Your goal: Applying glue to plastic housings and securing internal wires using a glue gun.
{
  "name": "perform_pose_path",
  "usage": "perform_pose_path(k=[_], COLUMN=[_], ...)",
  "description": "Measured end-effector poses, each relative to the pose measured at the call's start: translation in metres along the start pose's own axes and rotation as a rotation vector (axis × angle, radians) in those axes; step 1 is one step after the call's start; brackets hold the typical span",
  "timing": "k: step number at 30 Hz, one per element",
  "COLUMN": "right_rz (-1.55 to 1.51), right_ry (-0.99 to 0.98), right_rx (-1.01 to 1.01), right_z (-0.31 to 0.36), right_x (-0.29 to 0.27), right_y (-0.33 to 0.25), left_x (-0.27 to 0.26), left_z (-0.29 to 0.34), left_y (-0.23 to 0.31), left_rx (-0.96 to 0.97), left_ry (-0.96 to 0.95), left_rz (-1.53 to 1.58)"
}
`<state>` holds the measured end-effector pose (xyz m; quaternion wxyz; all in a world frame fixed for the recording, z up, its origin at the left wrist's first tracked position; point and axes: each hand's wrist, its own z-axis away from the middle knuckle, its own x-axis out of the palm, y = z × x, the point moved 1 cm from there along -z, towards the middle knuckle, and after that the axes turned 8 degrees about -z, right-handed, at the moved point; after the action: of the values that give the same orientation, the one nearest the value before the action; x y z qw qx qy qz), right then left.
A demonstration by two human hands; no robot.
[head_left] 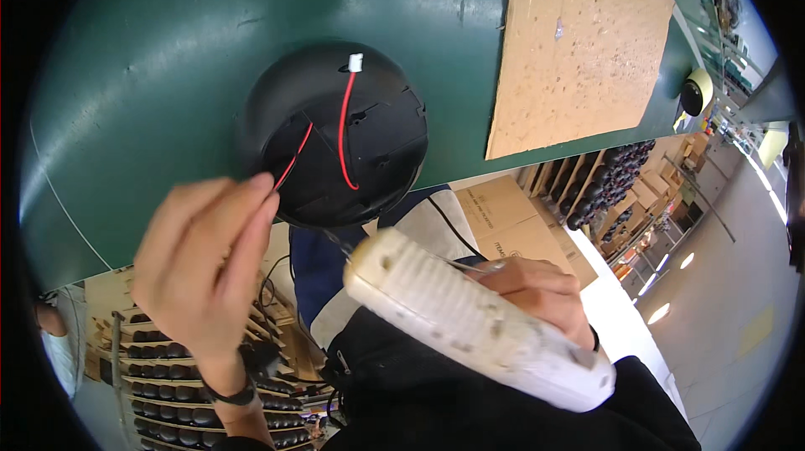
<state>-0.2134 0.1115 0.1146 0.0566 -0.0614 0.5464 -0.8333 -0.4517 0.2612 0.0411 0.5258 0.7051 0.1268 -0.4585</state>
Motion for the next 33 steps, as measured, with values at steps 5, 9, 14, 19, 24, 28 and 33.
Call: perform_pose_path(k=[5, 9, 14, 19, 24, 28, 33], right_rz=[0.399, 0.597, 0.695, 0.752, 0.707, 0.69, 0.659], right_ry=[0.044, 0.06, 0.069, 0.108, 0.114, 0.085, 0.075], right_rx=[-0.136, -0.205, -0.199, -0.194, -0.142, -0.097, -0.097], right_z=[-0.022, -0.032, -0.036, -0.036, -0.031, -0.031, -0.027], right_x=[0.019, 0.026, 0.027, 0.026, 0.027, 0.025, 0.021], right_y=[0.001, 0.004, 0.004, 0.006, 0.003, -0.001, -0.001], left_x=[0.004, 0.012, 0.01, 0.016, 0.013, 0.009, 0.004], left_z=[-0.056, -0.085, -0.086, -0.083, -0.08, -0.079, -0.071], left_y=[-0.013, -0.015, -0.033, -0.042, -0.044, -0.037, -0.042], left_rx=[-0.203, -0.39, -0.398, -0.335, -0.34, -0.325, -0.374], left_ry=[-0.206, -0.495, -0.639, -0.591, -0.537, -0.492, -0.518], left_rz=[0.418, 0.574, 0.784, 0.753, 0.719, 0.808, 0.733])
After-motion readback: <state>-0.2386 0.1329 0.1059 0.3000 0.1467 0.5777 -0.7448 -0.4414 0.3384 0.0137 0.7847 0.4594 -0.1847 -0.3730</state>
